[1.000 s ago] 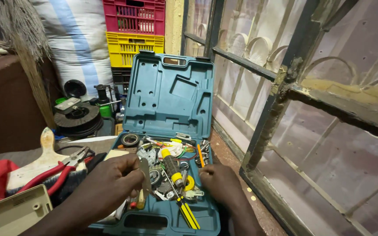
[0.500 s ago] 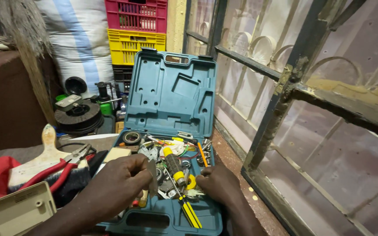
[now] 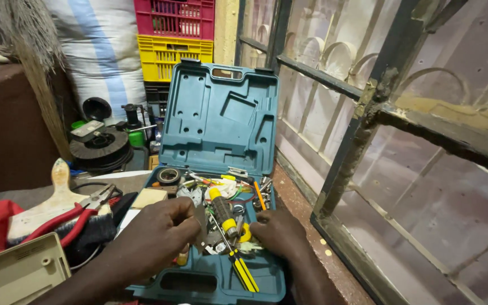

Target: The person cleans the speaker grille of a beige telephone using a small brush and a liquid from a spray bottle. They then open a blue toolbox and rummage through various tools and parts inside.

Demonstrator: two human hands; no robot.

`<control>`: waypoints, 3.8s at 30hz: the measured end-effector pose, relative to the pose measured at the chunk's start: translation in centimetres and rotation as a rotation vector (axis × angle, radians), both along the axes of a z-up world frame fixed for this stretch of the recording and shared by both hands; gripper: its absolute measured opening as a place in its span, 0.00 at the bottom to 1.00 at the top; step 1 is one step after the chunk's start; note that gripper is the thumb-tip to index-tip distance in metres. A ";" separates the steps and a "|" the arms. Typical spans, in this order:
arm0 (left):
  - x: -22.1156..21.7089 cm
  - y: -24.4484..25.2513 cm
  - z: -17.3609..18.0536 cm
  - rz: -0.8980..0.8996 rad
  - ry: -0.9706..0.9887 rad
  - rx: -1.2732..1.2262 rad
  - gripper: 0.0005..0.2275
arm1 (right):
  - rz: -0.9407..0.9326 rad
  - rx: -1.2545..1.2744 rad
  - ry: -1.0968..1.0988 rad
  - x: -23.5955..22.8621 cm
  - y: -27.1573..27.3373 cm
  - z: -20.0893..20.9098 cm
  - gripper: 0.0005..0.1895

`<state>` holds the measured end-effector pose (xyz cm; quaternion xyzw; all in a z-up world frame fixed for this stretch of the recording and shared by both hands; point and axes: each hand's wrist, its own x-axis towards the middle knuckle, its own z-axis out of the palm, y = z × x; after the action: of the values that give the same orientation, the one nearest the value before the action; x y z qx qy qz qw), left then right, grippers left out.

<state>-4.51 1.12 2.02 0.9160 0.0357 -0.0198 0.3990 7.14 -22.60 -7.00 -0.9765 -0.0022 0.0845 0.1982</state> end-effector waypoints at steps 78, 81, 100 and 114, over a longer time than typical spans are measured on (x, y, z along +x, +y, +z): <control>14.5 0.8 -9.2 -0.567 -0.415 0.884 0.28 | -0.253 1.562 -0.186 3.6 -2.1 -5.6 0.17; 15.3 0.7 -8.8 -0.713 -0.552 0.874 0.24 | -0.149 1.652 -0.170 4.0 -2.3 -6.6 0.11; 12.7 -4.5 -4.3 -0.540 -0.401 0.519 0.39 | -0.208 0.457 -0.015 -3.0 -0.3 3.8 0.16; 11.0 2.2 -7.2 -0.716 -0.325 0.861 0.03 | 0.115 0.400 -0.006 -4.6 0.8 4.4 0.05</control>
<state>6.47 3.31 -5.14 0.9420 -0.3332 0.0037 -0.0405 2.57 -21.80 -2.62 -0.9163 -0.0752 0.0905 0.3829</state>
